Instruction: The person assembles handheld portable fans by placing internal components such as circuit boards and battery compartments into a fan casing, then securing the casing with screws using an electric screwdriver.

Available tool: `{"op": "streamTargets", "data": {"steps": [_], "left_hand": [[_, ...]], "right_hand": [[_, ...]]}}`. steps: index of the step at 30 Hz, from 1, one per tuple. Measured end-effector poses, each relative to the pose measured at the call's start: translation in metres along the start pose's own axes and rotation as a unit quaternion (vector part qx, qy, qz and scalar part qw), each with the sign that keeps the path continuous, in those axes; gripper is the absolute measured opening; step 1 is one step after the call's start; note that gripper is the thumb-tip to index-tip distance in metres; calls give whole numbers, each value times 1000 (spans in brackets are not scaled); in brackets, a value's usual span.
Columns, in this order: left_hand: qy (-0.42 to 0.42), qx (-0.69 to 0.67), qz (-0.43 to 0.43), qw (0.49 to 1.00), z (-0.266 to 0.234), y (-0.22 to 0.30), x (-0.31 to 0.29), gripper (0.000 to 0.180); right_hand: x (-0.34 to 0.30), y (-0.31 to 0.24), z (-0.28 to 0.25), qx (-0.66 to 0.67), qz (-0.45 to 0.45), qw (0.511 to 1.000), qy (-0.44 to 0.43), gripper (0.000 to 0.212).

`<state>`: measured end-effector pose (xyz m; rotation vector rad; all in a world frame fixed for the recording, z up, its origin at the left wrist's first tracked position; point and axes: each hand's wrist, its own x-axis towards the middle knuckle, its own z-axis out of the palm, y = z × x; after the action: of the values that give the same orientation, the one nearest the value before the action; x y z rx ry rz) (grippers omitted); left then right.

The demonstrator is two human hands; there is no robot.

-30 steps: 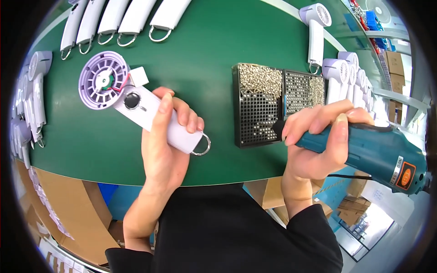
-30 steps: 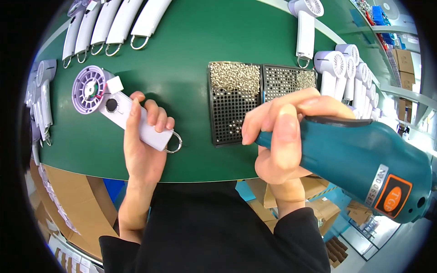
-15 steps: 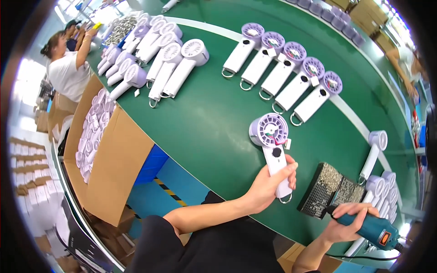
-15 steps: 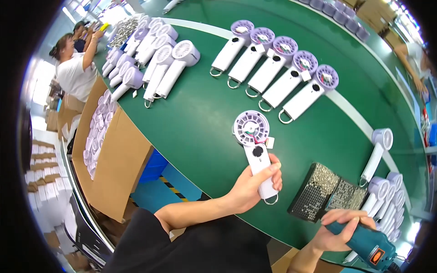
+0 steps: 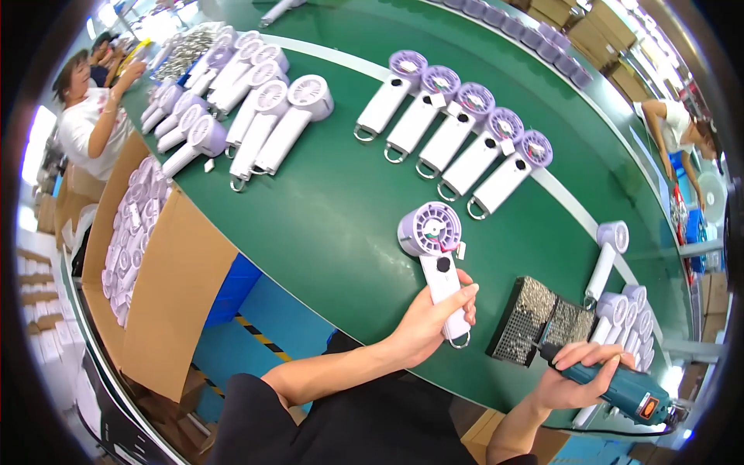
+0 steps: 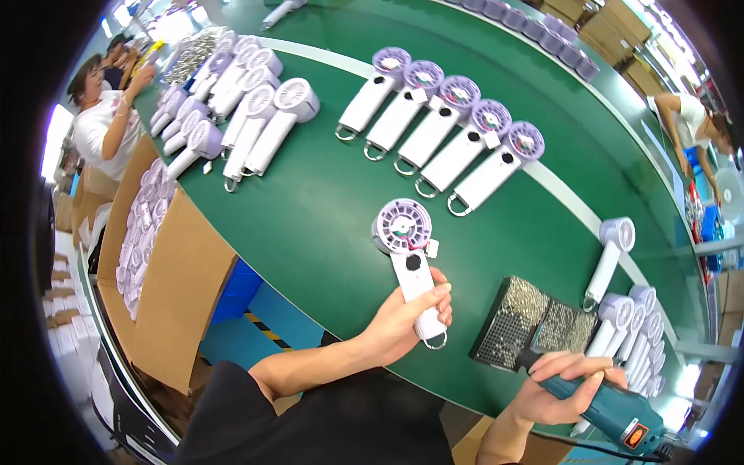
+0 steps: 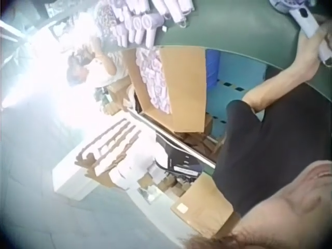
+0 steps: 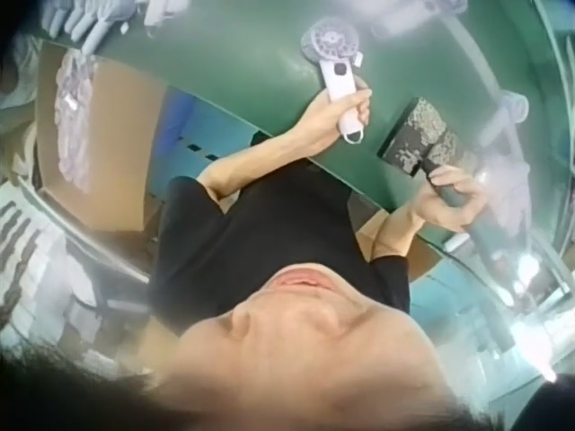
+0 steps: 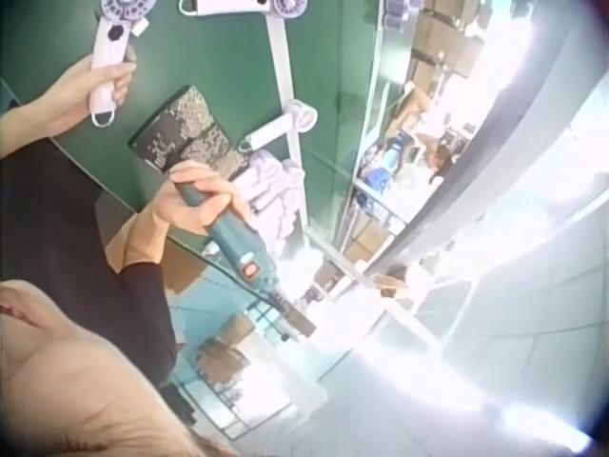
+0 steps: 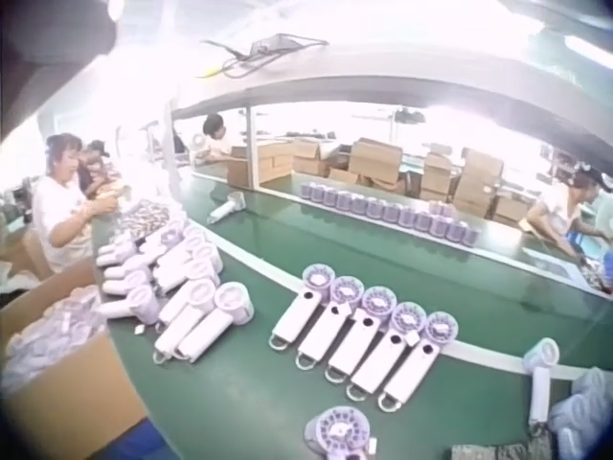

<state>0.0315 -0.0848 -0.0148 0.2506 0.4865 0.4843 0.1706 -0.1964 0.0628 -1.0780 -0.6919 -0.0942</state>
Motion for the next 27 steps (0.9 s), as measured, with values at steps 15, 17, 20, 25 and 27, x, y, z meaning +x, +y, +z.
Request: {"op": "streamTargets", "data": {"steps": [15,17,20,25,27], "left_hand": [[19,43,23,999,0,2,13,24],[17,47,26,998,-1,3,13,25],[15,34,43,998,-6,7,1,22],[-5,22,43,999,-7,4,-5,23],[1,70,59,996,-5,17,-13,23]], "right_hand": [[-13,-3,45,125,82,972,-184,26],[-14,-1,46,123,73,973,-181,27],[-17,-6,56,127,62,980,-138,27],[-12,-13,33,148,43,986,-60,25],[-6,-11,27,134,21,990,-42,25]]}}
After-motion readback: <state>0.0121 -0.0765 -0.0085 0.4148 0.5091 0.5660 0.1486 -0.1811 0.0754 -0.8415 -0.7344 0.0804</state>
